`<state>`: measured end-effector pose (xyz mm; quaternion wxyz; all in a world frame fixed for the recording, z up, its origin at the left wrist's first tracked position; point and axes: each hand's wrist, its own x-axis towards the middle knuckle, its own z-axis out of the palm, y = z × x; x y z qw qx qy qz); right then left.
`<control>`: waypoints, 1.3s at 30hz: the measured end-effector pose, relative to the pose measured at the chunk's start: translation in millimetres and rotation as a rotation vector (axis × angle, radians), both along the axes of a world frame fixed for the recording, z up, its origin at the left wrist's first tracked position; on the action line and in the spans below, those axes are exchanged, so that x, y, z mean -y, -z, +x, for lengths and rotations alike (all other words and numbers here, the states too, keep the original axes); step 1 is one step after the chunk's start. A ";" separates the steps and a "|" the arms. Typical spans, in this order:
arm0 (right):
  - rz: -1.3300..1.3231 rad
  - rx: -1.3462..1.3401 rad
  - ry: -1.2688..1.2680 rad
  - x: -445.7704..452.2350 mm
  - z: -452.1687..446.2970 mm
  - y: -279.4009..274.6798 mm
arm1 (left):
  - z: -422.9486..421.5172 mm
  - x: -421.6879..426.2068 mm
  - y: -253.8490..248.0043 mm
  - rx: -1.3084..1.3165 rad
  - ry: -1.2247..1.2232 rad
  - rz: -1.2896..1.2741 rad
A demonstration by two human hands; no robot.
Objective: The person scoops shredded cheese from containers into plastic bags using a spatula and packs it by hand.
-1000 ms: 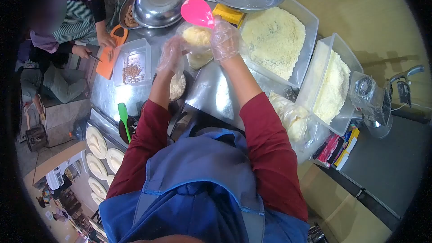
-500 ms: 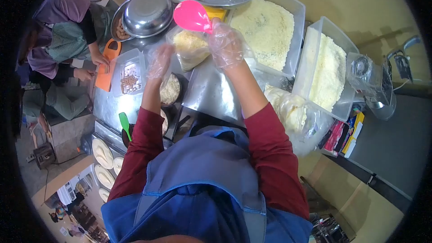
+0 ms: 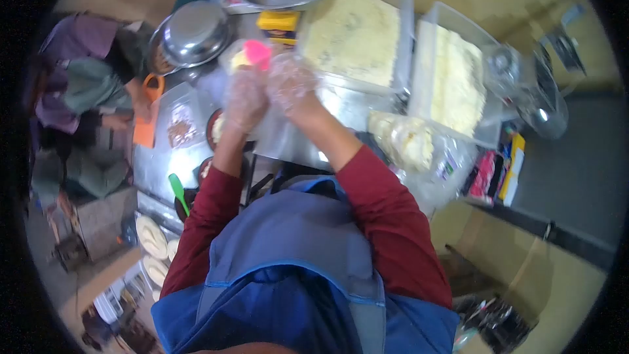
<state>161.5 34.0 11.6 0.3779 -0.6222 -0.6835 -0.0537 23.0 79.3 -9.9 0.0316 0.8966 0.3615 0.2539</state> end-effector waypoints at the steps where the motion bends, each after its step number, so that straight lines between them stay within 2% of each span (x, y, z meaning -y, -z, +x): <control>1: 0.090 0.055 -0.035 3.8 1.7 6.5 | -6.5 -8.2 15.4 0.048 0.029 0.216; 3: -0.067 0.006 0.000 -0.1 -0.8 6.6 | -14.0 -24.8 23.4 0.132 -0.003 0.291; 5: -0.128 0.090 0.068 6.7 3.5 -11.3 | -22.6 -30.4 21.0 -0.005 -0.130 0.129; 6: -0.193 0.158 0.091 10.4 3.7 -17.3 | -21.5 -31.2 13.1 -0.001 -0.098 0.129; 8: -0.146 0.149 0.121 14.5 5.2 -11.5 | -18.5 -33.4 -13.5 -0.255 -0.218 -0.171; 9: -0.099 0.143 0.120 16.3 6.2 -9.2 | -17.8 -32.6 -23.4 -0.259 -0.192 -0.165; 10: -0.101 0.139 0.148 18.9 7.9 -12.3 | -16.4 -31.2 -32.2 -0.203 -0.197 -0.118; 12: -0.125 -0.106 0.034 27.5 13.6 -19.5 | -8.8 -33.4 -46.9 -0.086 -0.147 -0.046; 13: -0.129 -0.110 0.058 35.4 15.9 -23.4 | -5.1 -33.6 -46.2 -0.090 -0.123 -0.050; 15: -0.140 -0.014 0.022 54.1 22.0 -33.4 | 1.2 -34.9 -46.2 0.225 -0.007 -0.333; 16: -0.139 -0.014 0.037 62.1 26.9 -41.3 | 5.8 -33.6 -50.5 0.176 0.008 -0.262; 18: -0.286 -0.188 0.103 84.0 38.8 -53.0 | 12.5 -30.9 -61.7 0.194 0.030 -0.299; 20: 0.087 0.075 0.188 109.9 61.4 -30.8 | 14.8 -30.7 -67.7 0.216 0.036 -0.338; 21: 0.082 0.076 0.186 128.4 72.7 -42.3 | 13.3 -32.6 -68.7 0.206 0.080 -0.263; 22: -0.067 0.018 0.272 148.5 86.5 -67.7 | 11.6 -31.9 -69.6 0.194 0.121 -0.184; 24: -0.356 -0.102 0.436 186.7 114.5 -118.5 | 14.7 -15.3 -75.4 0.221 0.120 -0.228; 26: -0.410 -0.085 0.631 222.2 135.6 -140.7 | 23.1 12.7 -81.9 0.237 0.124 -0.269; 28: -0.451 -0.015 0.755 254.9 159.1 -144.9 | 37.3 43.9 -82.2 0.170 0.138 -0.501; 29: -0.449 -0.021 0.746 270.1 174.7 -140.7 | 42.6 52.7 -64.7 0.183 0.228 -0.520; 31: -0.535 0.095 0.904 291.3 209.5 -122.8 | 68.9 92.7 -69.5 0.136 0.284 -0.602; 32: -0.533 0.087 0.895 295.1 224.0 -114.7 | 82.1 110.4 -70.9 0.107 0.308 -0.667; 34: -0.603 0.037 1.028 298.4 256.5 -93.8 | 108.8 136.9 -70.7 0.091 0.344 -0.791; 35: -0.596 0.025 1.020 300.9 281.5 -67.4 | 123.1 152.1 -76.6 0.091 0.307 -0.871; 37: -0.440 0.366 0.853 304.6 329.2 -6.1 | 147.0 175.2 -78.9 0.086 0.254 -0.944; 39: -0.520 0.419 0.828 297.1 345.2 13.9 | 166.8 188.8 -59.9 0.126 0.235 -1.143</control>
